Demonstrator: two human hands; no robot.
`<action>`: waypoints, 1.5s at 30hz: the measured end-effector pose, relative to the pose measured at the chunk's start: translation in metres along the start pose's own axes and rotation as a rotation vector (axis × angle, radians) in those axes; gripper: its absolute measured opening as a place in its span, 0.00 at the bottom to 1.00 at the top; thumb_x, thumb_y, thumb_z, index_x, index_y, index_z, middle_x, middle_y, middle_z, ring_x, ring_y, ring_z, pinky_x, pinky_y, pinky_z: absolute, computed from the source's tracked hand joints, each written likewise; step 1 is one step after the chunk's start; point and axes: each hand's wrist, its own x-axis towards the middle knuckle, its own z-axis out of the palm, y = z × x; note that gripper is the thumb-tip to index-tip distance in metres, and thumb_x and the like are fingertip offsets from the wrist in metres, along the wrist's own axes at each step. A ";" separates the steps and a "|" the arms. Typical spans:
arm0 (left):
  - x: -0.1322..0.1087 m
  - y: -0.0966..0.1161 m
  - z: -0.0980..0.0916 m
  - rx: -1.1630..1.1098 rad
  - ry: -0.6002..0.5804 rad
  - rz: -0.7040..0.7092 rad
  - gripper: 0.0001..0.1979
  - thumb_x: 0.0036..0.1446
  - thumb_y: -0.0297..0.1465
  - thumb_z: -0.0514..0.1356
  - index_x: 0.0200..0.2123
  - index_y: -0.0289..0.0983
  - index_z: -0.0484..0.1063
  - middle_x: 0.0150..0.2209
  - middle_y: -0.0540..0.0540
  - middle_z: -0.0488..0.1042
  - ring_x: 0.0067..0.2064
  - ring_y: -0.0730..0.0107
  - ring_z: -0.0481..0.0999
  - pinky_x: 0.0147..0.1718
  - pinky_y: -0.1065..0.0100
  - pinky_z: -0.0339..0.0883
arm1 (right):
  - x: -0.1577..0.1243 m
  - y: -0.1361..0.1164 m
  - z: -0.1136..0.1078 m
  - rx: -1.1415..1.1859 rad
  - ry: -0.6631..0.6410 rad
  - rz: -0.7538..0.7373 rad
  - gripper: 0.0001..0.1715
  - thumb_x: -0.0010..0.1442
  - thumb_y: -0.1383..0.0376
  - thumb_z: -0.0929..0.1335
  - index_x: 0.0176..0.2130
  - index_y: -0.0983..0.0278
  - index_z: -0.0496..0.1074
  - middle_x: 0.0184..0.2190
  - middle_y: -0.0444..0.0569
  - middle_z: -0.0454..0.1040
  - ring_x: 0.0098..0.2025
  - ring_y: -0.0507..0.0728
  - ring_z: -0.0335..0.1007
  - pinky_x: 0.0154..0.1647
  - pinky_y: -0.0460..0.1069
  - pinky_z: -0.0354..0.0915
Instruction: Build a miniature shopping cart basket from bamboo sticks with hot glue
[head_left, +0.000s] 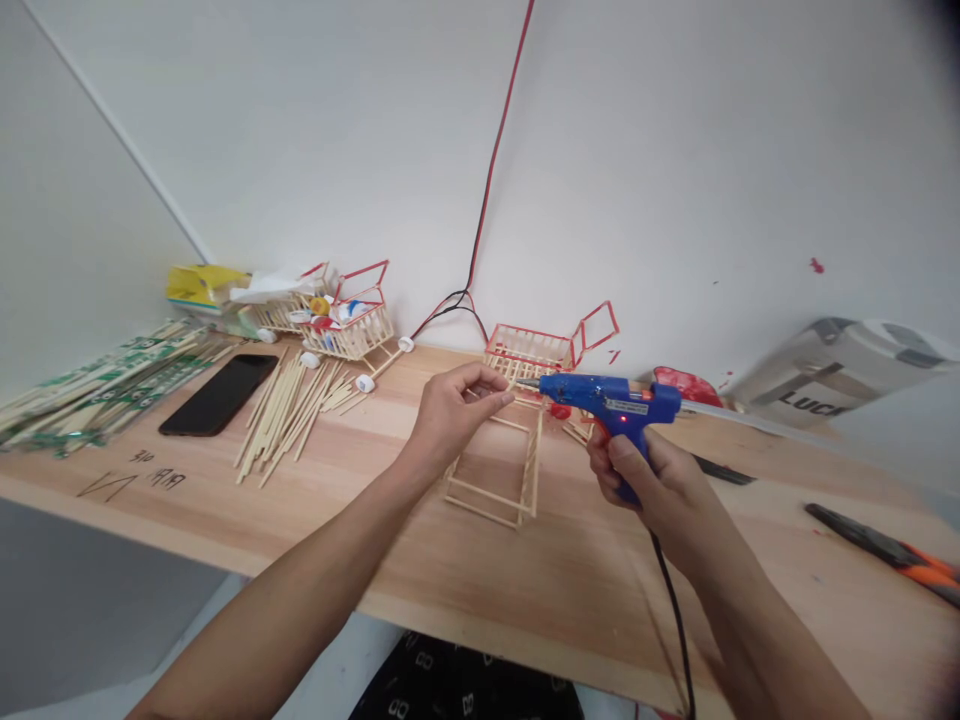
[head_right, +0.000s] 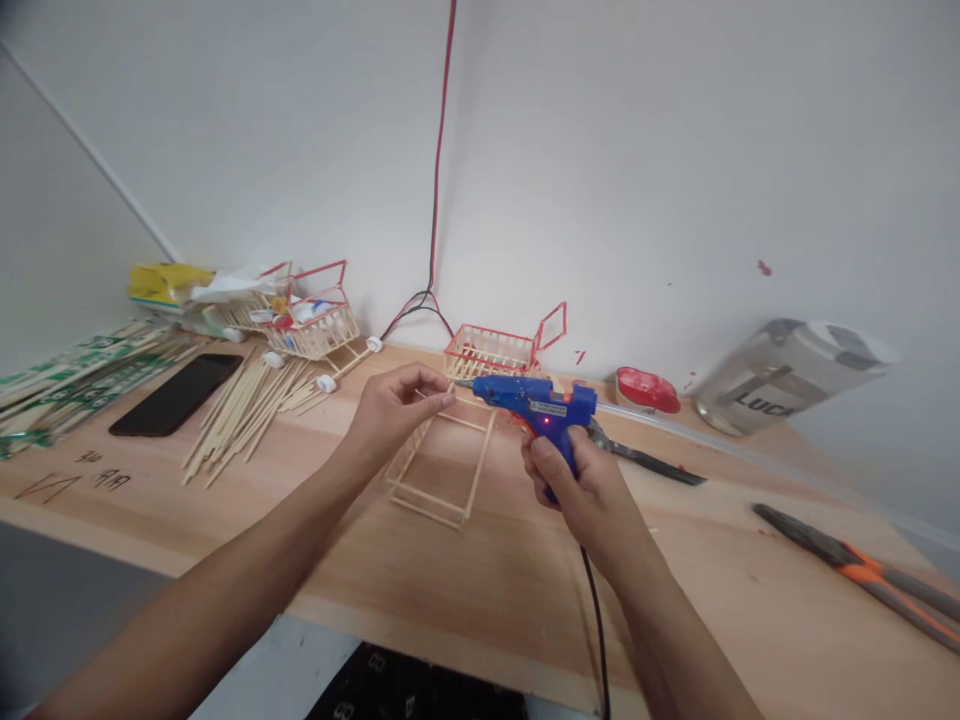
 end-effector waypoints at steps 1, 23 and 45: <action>0.000 0.000 0.000 0.003 0.002 -0.001 0.07 0.47 0.32 0.67 0.29 0.34 0.76 0.29 0.49 0.75 0.30 0.74 0.71 0.30 0.72 0.62 | 0.000 0.000 0.000 -0.001 -0.001 -0.002 0.21 0.62 0.48 0.65 0.35 0.63 0.61 0.27 0.42 0.60 0.24 0.47 0.54 0.21 0.45 0.52; 0.001 -0.001 -0.001 0.013 -0.016 0.002 0.07 0.48 0.32 0.67 0.29 0.34 0.76 0.29 0.48 0.75 0.31 0.73 0.71 0.31 0.72 0.63 | 0.001 0.000 0.001 -0.023 0.030 -0.019 0.21 0.61 0.49 0.66 0.34 0.63 0.62 0.26 0.43 0.61 0.23 0.47 0.54 0.21 0.44 0.52; 0.001 -0.006 0.000 -0.002 -0.010 0.020 0.06 0.51 0.33 0.65 0.31 0.35 0.78 0.31 0.48 0.78 0.33 0.71 0.73 0.32 0.72 0.63 | 0.000 -0.003 0.003 -0.057 0.044 -0.007 0.22 0.59 0.47 0.66 0.34 0.63 0.62 0.27 0.44 0.63 0.24 0.49 0.55 0.20 0.46 0.53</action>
